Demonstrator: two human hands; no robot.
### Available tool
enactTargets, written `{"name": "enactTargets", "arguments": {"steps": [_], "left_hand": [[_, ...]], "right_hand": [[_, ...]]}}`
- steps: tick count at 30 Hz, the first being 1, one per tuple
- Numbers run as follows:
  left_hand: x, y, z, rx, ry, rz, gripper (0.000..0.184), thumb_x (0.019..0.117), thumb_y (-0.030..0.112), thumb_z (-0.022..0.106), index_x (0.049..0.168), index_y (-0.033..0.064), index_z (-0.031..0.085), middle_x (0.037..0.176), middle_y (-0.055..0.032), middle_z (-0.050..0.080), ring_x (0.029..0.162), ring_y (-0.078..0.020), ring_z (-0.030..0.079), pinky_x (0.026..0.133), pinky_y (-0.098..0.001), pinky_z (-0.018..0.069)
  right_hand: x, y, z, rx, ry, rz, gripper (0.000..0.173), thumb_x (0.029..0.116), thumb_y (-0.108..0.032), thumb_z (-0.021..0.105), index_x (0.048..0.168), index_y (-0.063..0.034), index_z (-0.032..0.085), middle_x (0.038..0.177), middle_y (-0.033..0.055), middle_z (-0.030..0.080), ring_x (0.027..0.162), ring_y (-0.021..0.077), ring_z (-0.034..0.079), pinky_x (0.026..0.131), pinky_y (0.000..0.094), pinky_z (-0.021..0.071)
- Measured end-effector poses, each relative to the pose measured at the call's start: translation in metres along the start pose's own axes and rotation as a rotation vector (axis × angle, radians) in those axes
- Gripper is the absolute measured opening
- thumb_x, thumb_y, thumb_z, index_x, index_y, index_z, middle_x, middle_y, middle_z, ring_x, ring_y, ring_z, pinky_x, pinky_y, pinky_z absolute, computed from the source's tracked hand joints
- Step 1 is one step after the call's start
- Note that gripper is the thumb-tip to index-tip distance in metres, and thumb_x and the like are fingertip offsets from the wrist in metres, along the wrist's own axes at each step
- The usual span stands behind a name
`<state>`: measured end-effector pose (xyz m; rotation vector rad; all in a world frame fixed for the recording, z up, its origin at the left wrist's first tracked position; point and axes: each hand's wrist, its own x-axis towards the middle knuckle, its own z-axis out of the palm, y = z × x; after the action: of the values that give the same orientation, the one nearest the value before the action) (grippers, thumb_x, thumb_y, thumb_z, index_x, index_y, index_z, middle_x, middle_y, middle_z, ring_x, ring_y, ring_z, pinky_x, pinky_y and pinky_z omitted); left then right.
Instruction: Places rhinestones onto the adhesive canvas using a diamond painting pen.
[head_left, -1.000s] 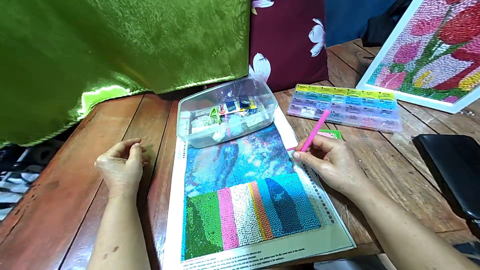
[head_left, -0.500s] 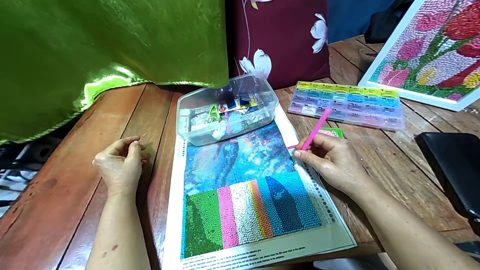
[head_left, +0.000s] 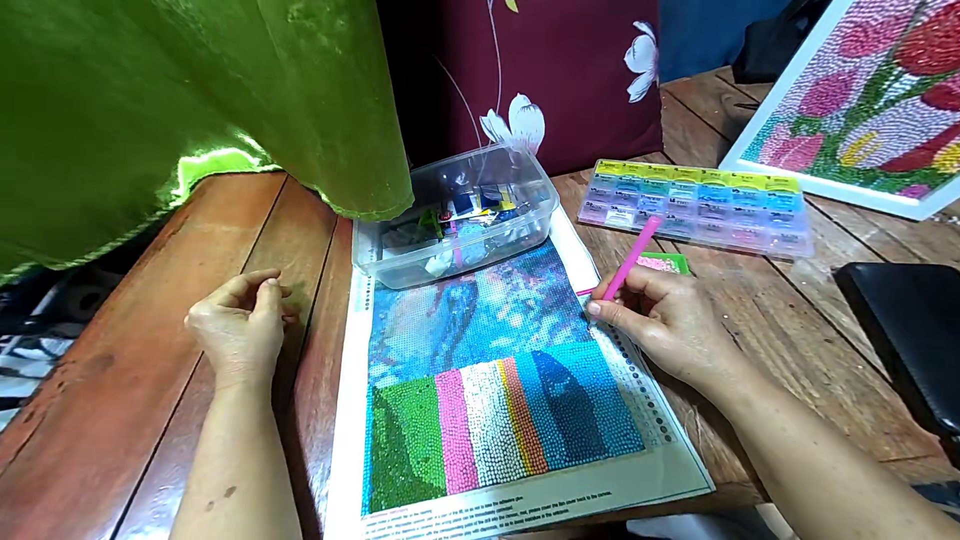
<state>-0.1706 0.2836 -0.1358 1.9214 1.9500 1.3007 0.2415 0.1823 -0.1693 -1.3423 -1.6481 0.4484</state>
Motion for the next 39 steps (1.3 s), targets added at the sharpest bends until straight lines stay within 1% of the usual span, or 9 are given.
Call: {"name": "enactTargets", "arguments": {"steps": [9,12,15,17,20,24,30,34,39], "left_hand": [[0.000,0.001,0.000,0.012,0.003,-0.005,0.029,0.1044,0.012,0.049,0.118,-0.0064,0.067,0.090,-0.0158,0.069,0.061,-0.0082,0.057,0.061,-0.0282,0.0508],[0.001,-0.002,0.000,0.017,0.007,-0.002,0.029,0.1044,0.013,0.049,0.117,-0.0059,0.067,0.089,-0.0151,0.069,0.061,-0.0083,0.057,0.061,-0.0285,0.0509],[0.000,-0.003,0.000,0.002,0.007,0.001,0.030,0.1035,0.013,0.050,0.117,-0.0069,0.067,0.089,-0.0163,0.069,0.061,-0.0097,0.058,0.061,-0.0302,0.0516],[0.000,-0.002,0.000,0.005,0.005,0.009,0.030,0.1038,0.014,0.049,0.117,-0.0066,0.067,0.089,-0.0154,0.069,0.060,-0.0079,0.056,0.060,-0.0283,0.0501],[0.000,-0.001,0.001,0.007,0.001,0.010,0.031,0.1039,0.015,0.049,0.118,-0.0065,0.067,0.089,-0.0159,0.069,0.061,-0.0079,0.056,0.060,-0.0291,0.0499],[-0.001,-0.003,0.001,-0.005,-0.003,0.026,0.032,0.1035,0.016,0.050,0.118,-0.0077,0.066,0.088,-0.0148,0.068,0.060,-0.0048,0.054,0.058,-0.0248,0.0480],[0.000,-0.007,0.000,0.013,0.013,0.061,0.034,0.1024,0.016,0.049,0.116,-0.0090,0.066,0.087,-0.0165,0.069,0.061,-0.0069,0.055,0.060,-0.0277,0.0484],[0.000,-0.007,-0.001,0.011,0.012,0.070,0.033,0.1020,0.016,0.050,0.116,-0.0093,0.066,0.086,-0.0158,0.068,0.060,-0.0045,0.053,0.059,-0.0246,0.0472],[0.000,-0.008,0.000,-0.004,0.010,0.064,0.033,0.1021,0.015,0.050,0.116,-0.0098,0.065,0.085,-0.0139,0.067,0.059,-0.0021,0.053,0.058,-0.0215,0.0467]], "right_hand": [[-0.002,0.002,0.000,-0.027,-0.030,-0.102,0.003,0.0875,-0.013,0.069,0.089,-0.0117,0.071,0.078,-0.0073,0.064,0.070,-0.0052,0.057,0.065,0.0111,0.0461],[-0.003,0.002,-0.006,0.106,-0.001,-0.010,0.004,0.0896,-0.008,0.071,0.094,-0.0087,0.071,0.081,-0.0058,0.066,0.068,-0.0050,0.057,0.062,0.0104,0.0472],[-0.002,-0.001,-0.017,0.267,0.116,0.099,0.006,0.0927,-0.004,0.067,0.098,-0.0078,0.067,0.080,-0.0065,0.065,0.065,-0.0041,0.058,0.059,0.0112,0.0476],[-0.003,0.001,-0.027,0.298,0.204,0.131,0.005,0.0959,-0.005,0.063,0.100,-0.0086,0.065,0.082,-0.0085,0.065,0.070,-0.0051,0.061,0.064,0.0116,0.0522],[-0.009,0.010,-0.041,0.199,0.275,0.137,0.004,0.0984,-0.009,0.061,0.101,-0.0070,0.064,0.086,-0.0078,0.065,0.076,-0.0055,0.063,0.072,0.0130,0.0539],[-0.018,0.018,-0.047,0.066,0.274,0.181,0.007,0.0989,-0.011,0.061,0.100,-0.0061,0.066,0.084,-0.0047,0.064,0.075,-0.0034,0.061,0.069,0.0152,0.0518],[-0.019,0.020,-0.045,-0.016,0.212,0.162,0.007,0.0977,-0.013,0.062,0.094,-0.0081,0.066,0.076,-0.0045,0.062,0.063,-0.0026,0.055,0.058,0.0148,0.0450],[-0.019,0.020,-0.045,-0.064,0.204,0.147,0.008,0.0972,-0.012,0.062,0.092,-0.0077,0.067,0.076,-0.0039,0.061,0.063,-0.0028,0.055,0.058,0.0143,0.0448],[-0.020,0.022,-0.045,-0.119,0.181,0.130,0.009,0.0965,-0.013,0.063,0.092,-0.0070,0.068,0.078,-0.0013,0.062,0.070,0.0018,0.059,0.065,0.0206,0.0488]]}}
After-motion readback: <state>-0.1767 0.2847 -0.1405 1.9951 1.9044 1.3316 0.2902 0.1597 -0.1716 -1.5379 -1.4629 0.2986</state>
